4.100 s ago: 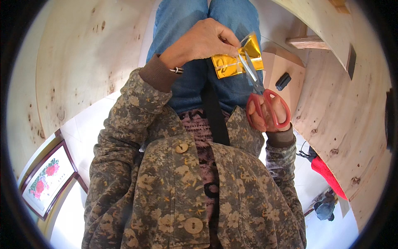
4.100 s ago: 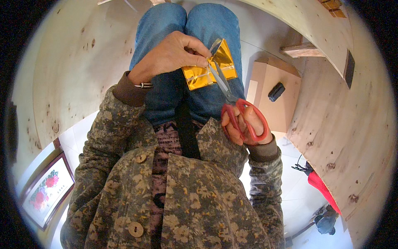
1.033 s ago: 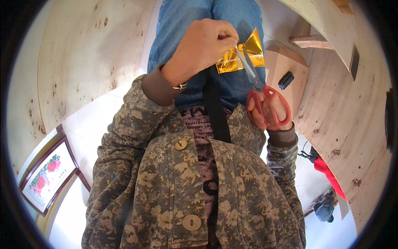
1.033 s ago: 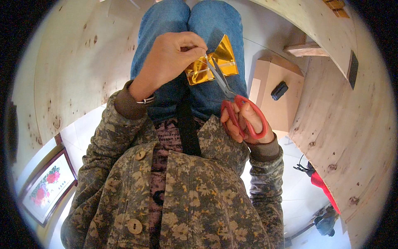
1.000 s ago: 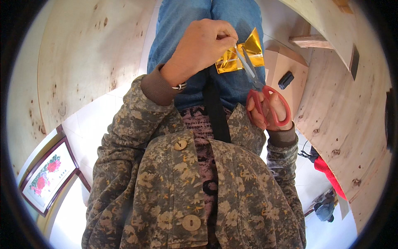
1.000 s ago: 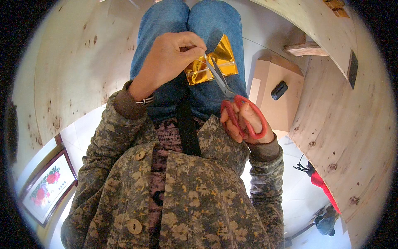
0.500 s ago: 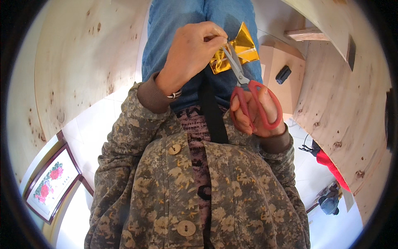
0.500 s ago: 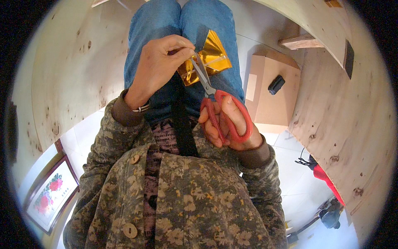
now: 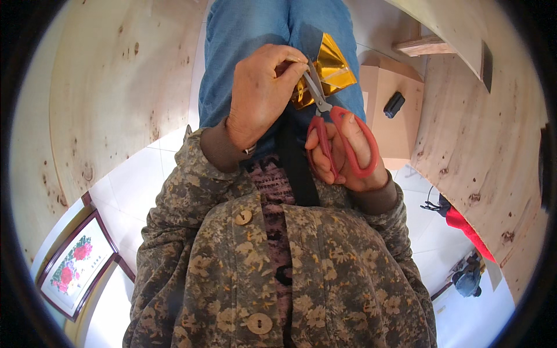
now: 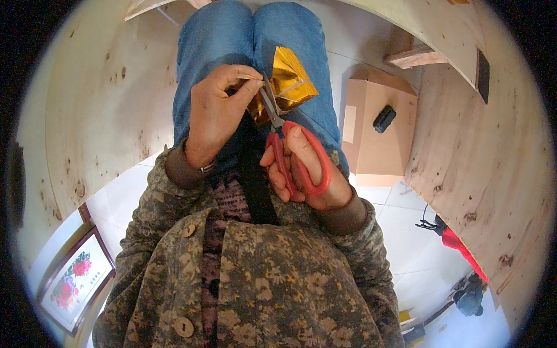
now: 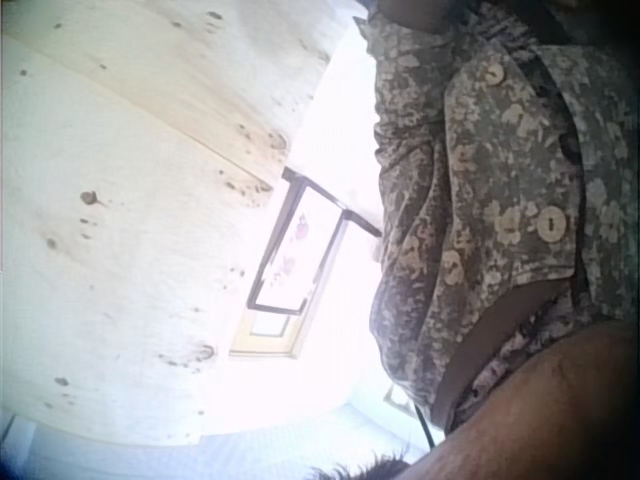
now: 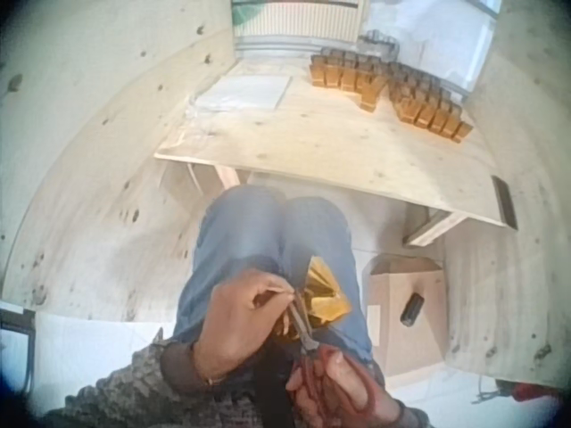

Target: The person wraps a stack of gold-colored paper items with a white string, ties a knot, and trims the excess string with scissors. The finished bundle is placed on a wooden table alongside other similar bundles.

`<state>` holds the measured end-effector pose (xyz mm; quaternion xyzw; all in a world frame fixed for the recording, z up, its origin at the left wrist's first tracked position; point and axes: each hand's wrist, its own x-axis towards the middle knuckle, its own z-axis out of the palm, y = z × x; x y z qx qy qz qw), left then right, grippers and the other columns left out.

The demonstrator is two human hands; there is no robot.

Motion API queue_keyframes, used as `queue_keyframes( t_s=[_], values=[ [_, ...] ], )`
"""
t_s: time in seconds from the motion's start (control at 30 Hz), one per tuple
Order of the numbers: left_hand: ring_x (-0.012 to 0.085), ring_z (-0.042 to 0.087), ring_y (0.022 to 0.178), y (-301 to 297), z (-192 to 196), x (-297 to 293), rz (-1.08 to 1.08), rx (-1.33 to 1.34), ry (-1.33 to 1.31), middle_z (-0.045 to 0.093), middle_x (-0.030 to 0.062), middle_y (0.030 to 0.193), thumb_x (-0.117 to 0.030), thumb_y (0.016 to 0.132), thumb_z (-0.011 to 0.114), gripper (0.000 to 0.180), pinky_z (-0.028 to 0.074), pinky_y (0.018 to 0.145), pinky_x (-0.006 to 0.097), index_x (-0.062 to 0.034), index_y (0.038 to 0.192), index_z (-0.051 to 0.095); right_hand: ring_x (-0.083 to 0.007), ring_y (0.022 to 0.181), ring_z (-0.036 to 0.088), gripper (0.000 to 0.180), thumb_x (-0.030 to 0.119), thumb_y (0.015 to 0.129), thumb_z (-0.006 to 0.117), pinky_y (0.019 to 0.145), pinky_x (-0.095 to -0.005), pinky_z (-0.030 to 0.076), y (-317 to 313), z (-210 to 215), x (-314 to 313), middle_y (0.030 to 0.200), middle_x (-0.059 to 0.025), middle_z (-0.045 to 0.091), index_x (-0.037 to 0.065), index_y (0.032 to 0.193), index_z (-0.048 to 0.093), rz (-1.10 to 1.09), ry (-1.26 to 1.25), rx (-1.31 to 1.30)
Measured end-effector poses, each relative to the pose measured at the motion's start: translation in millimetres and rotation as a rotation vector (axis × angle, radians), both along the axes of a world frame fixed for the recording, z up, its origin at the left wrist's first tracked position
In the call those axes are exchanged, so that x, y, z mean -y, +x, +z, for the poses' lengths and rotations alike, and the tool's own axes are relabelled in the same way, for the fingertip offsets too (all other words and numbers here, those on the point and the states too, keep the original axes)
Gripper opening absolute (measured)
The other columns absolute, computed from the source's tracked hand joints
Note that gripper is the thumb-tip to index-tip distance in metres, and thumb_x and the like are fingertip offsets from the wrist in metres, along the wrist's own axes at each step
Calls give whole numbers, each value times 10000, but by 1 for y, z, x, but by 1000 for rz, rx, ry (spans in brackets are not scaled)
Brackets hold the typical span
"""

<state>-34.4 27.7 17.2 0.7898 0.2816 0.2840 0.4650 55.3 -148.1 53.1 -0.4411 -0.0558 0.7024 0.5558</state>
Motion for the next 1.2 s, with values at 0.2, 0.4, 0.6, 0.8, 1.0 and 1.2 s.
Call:
queue_keyframes(
  t_s=[0.2, 0.4, 0.6, 0.8, 1.0, 1.2],
  values=[
    [172, 678, 734, -6, 4, 4, 39, -39, 38, 686, 107, 854, -65, 844, 708, 90, 521, 661, 269, -17, 921, 708, -105, 463, 454, 656, 631, 989, 341, 422, -233, 313, -6, -2, -6, 582, -39, 505, 21, 958, 580, -23, -19, 58],
    [151, 688, 774, -10, 7, 3, 41, -48, -13, 703, 100, 873, -53, 841, 708, 89, 527, 688, 255, -16, 922, 709, -105, 459, 451, 647, 620, 985, 379, 442, -235, 337, -6, -2, -7, 579, -25, 503, 6, 950, 579, 2, -53, 153],
    [194, 691, 767, -12, 8, 3, 44, -96, 115, 694, 112, 860, -67, 848, 694, 78, 530, 691, 283, -24, 912, 701, -106, 464, 451, 630, 596, 990, 396, 451, -234, 352, -4, 0, -5, 580, -28, 499, -4, 952, 581, 11, -55, 177],
    [222, 673, 720, -14, 8, 2, 35, -97, 49, 672, 120, 835, -76, 865, 674, 73, 514, 654, 304, -18, 909, 684, -102, 440, 441, 669, 617, 982, 380, 426, -221, 338, -5, -1, -12, 571, -29, 509, -15, 950, 596, 3, -30, 190],
    [210, 671, 717, -13, 5, 1, 27, -53, 48, 672, 117, 831, -73, 872, 666, 70, 514, 652, 301, -16, 910, 680, -91, 422, 431, 693, 637, 974, 378, 412, -211, 327, -2, -2, -12, 547, -14, 503, -17, 946, 607, 54, -81, 302],
    [197, 671, 724, -15, 1, 2, 22, -32, 2, 676, 109, 831, -64, 876, 661, 66, 518, 665, 293, -12, 914, 677, -69, 405, 393, 672, 615, 988, 380, 409, -200, 288, 0, -7, -8, 514, 14, 475, -13, 923, 610, 68, -82, 373]
  ],
)
